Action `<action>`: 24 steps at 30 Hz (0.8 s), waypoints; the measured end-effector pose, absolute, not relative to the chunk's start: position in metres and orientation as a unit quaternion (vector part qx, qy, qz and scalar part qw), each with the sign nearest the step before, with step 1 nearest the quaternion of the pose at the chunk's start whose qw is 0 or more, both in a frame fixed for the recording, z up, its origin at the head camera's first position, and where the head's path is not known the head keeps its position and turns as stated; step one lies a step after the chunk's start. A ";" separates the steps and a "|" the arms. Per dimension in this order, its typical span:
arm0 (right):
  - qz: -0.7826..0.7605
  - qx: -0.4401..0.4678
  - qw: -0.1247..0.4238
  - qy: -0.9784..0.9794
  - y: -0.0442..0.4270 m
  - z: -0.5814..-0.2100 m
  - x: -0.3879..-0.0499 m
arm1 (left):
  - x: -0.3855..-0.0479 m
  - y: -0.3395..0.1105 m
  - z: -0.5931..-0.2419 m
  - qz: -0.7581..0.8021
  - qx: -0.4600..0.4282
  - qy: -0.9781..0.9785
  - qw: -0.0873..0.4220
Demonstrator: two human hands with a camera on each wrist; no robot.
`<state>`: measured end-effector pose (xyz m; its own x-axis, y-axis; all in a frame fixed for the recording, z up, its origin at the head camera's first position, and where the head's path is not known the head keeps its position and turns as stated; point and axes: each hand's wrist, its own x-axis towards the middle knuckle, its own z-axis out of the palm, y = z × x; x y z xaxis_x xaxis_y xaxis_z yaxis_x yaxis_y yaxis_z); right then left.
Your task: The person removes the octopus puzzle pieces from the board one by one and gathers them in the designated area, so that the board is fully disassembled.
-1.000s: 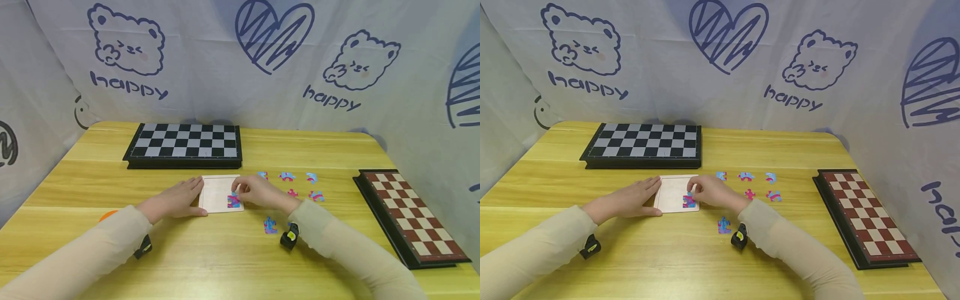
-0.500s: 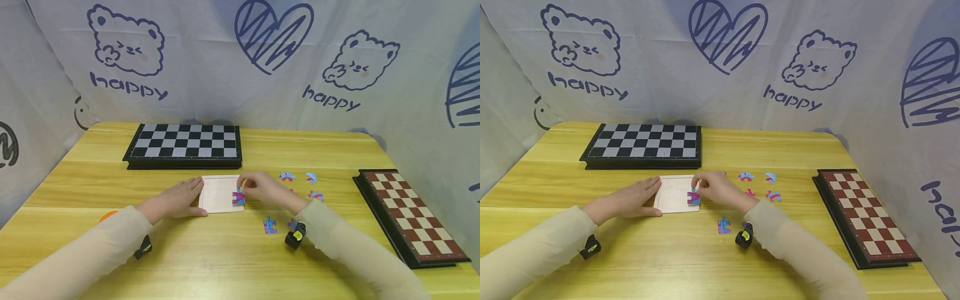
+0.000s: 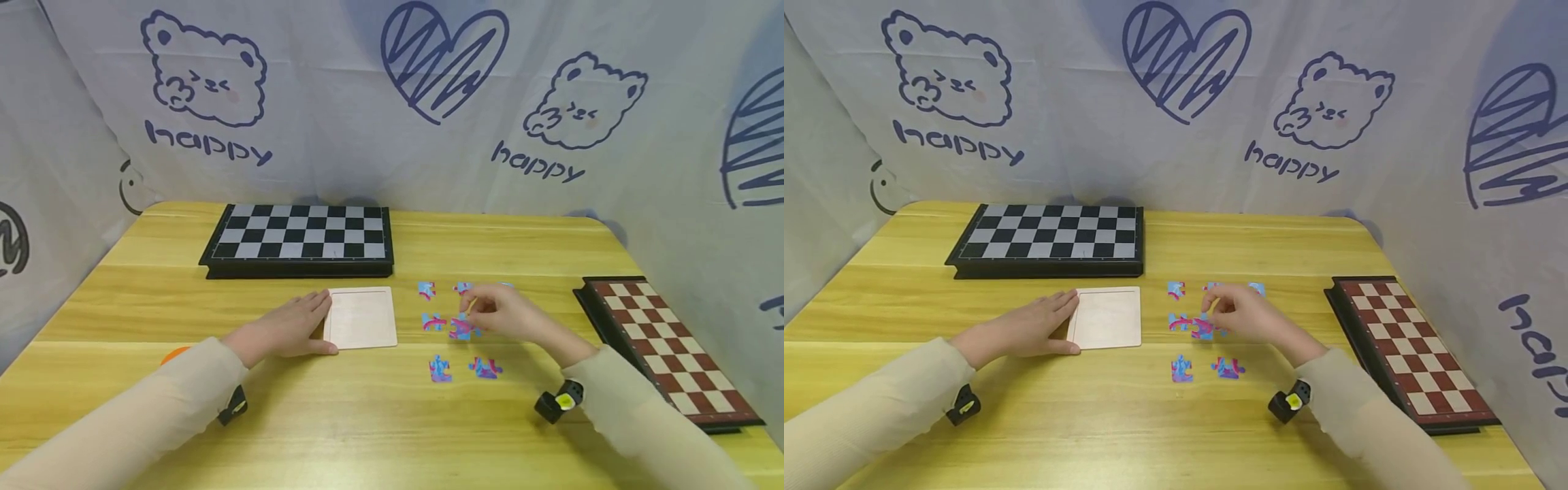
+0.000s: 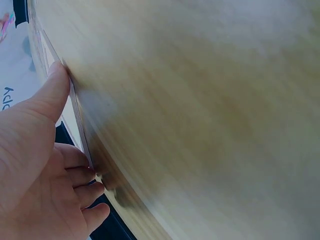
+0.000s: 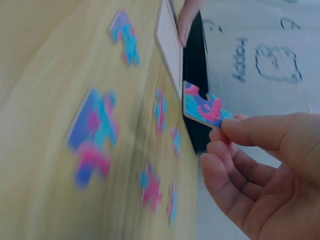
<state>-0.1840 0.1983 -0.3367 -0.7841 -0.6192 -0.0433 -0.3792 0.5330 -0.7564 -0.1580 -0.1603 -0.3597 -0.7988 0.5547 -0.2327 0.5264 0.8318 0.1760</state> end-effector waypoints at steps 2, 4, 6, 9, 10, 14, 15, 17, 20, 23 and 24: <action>-0.386 -0.282 0.165 0.863 0.213 -0.337 -0.182 | -0.158 -0.160 -0.360 0.051 0.286 0.947 0.138; -0.387 -0.272 0.174 0.864 0.227 -0.337 -0.179 | -0.158 -0.161 -0.360 0.050 0.286 0.947 0.137; -0.390 -0.263 0.184 0.863 0.239 -0.338 -0.177 | -0.158 -0.161 -0.360 0.049 0.286 0.947 0.136; -0.393 -0.245 0.207 0.862 0.256 -0.340 -0.174 | -0.159 -0.161 -0.360 0.048 0.287 0.947 0.135; -0.391 -0.240 0.214 0.862 0.262 -0.341 -0.173 | -0.159 -0.161 -0.361 0.049 0.287 0.947 0.136; -0.384 -0.227 0.241 0.862 0.279 -0.347 -0.170 | -0.159 -0.161 -0.361 0.049 0.287 0.947 0.136; -0.384 -0.225 0.244 0.862 0.282 -0.348 -0.170 | -0.159 -0.161 -0.362 0.049 0.287 0.947 0.137; -0.386 -0.221 0.248 0.861 0.286 -0.352 -0.169 | -0.159 -0.161 -0.361 0.049 0.286 0.947 0.137; -0.384 -0.210 0.246 0.865 0.290 -0.356 -0.168 | -0.158 -0.161 -0.361 0.050 0.286 0.947 0.138; -0.378 -0.208 0.240 0.869 0.291 -0.357 -0.168 | -0.158 -0.161 -0.361 0.053 0.284 0.947 0.139; -0.377 -0.209 0.239 0.870 0.292 -0.357 -0.168 | -0.159 -0.161 -0.360 0.053 0.284 0.947 0.140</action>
<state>-0.1676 0.2916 -0.3574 -0.7987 -0.5432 -0.2589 -0.1831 0.6293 -0.7553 -0.1586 -0.1611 -0.3605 -0.7993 0.5532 -0.2346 0.5238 0.8328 0.1792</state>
